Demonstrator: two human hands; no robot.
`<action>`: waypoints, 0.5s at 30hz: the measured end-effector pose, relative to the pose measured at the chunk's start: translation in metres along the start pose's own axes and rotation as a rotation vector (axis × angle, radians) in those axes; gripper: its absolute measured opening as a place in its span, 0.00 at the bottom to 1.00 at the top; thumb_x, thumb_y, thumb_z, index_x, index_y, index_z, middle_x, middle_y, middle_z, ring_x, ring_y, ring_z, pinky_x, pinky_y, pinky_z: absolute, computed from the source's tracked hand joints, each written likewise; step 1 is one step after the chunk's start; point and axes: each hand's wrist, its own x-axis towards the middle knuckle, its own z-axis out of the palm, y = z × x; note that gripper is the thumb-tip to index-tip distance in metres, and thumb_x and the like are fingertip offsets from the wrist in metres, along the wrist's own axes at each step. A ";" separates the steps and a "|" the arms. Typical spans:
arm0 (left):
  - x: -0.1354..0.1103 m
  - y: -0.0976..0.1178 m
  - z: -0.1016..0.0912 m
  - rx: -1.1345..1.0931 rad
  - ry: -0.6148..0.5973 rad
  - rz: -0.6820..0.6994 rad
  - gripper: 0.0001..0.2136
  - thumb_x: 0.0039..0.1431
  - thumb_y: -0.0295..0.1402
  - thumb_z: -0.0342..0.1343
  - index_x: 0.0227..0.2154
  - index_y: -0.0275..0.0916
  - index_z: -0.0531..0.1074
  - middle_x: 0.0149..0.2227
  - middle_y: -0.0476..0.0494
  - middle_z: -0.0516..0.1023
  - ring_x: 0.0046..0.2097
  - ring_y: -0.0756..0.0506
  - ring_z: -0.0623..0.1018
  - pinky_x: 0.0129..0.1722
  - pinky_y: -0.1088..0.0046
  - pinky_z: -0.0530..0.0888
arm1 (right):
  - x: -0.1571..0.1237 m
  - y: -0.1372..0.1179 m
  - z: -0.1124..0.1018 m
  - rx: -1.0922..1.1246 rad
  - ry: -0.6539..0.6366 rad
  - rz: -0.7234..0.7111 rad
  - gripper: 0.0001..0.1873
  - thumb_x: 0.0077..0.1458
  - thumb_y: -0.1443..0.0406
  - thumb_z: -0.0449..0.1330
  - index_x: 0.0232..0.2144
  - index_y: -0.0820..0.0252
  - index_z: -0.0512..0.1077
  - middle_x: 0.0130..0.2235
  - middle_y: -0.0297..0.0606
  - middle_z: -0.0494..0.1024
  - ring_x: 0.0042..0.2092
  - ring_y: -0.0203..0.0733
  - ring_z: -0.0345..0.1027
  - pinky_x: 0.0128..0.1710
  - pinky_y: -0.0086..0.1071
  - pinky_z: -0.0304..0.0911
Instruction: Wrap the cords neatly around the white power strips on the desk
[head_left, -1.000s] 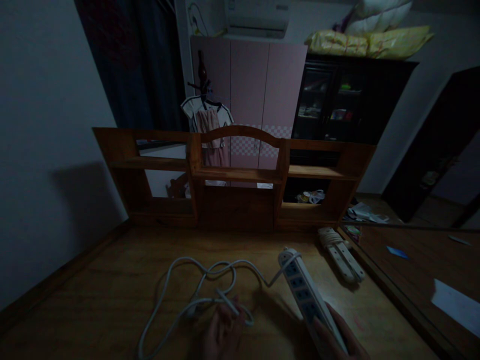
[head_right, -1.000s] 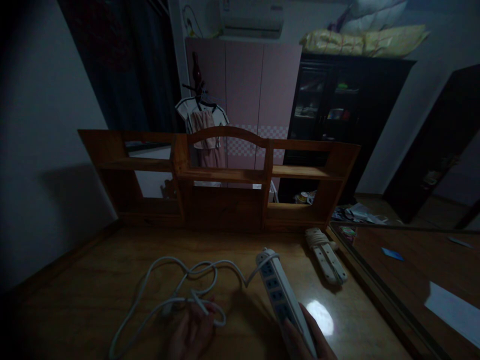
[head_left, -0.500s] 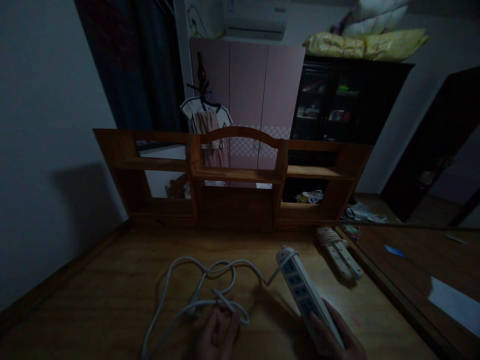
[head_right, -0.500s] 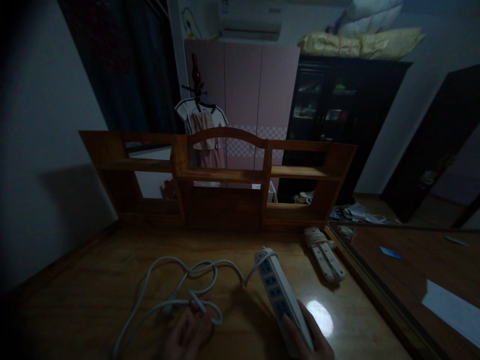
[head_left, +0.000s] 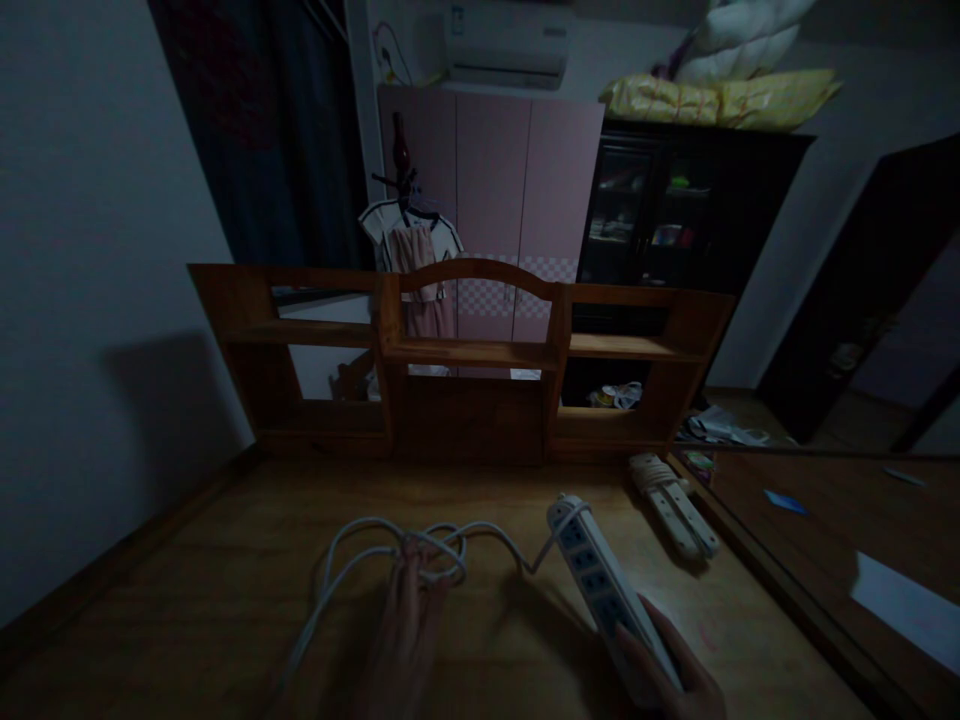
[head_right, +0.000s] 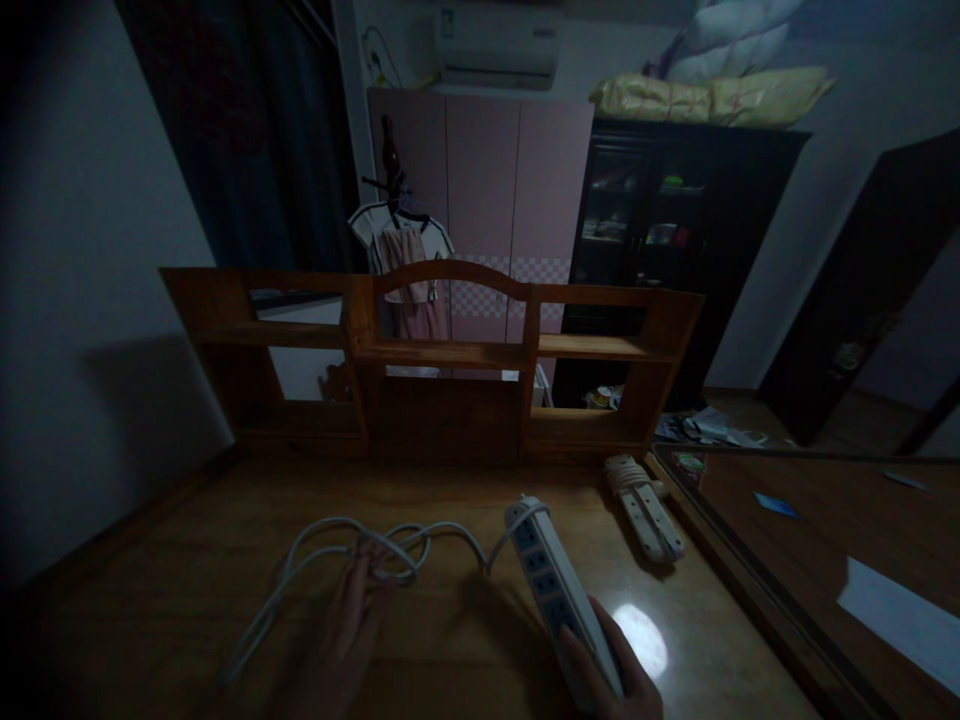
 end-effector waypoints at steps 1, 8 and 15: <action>0.005 -0.002 0.000 0.024 -0.039 0.005 0.11 0.56 0.37 0.50 0.38 0.45 0.75 0.45 0.39 0.78 0.52 0.38 0.74 0.50 0.61 0.71 | 0.000 0.000 0.000 0.005 0.001 -0.003 0.33 0.38 0.48 0.66 0.46 0.56 0.74 0.40 0.33 0.81 0.45 0.53 0.73 0.37 0.29 0.71; 0.025 0.007 0.000 0.161 -0.250 -0.021 0.12 0.60 0.34 0.46 0.37 0.47 0.75 0.42 0.46 0.80 0.43 0.44 0.79 0.40 0.72 0.73 | 0.002 0.004 0.001 0.048 -0.032 0.012 0.35 0.37 0.47 0.66 0.47 0.58 0.73 0.40 0.35 0.81 0.46 0.53 0.72 0.39 0.30 0.70; 0.002 0.013 0.001 0.266 -0.265 0.107 0.14 0.60 0.34 0.47 0.27 0.44 0.78 0.22 0.45 0.79 0.22 0.47 0.77 0.22 0.77 0.66 | -0.002 -0.002 0.003 0.007 -0.044 -0.048 0.32 0.37 0.48 0.66 0.45 0.58 0.75 0.39 0.35 0.81 0.44 0.52 0.74 0.37 0.29 0.70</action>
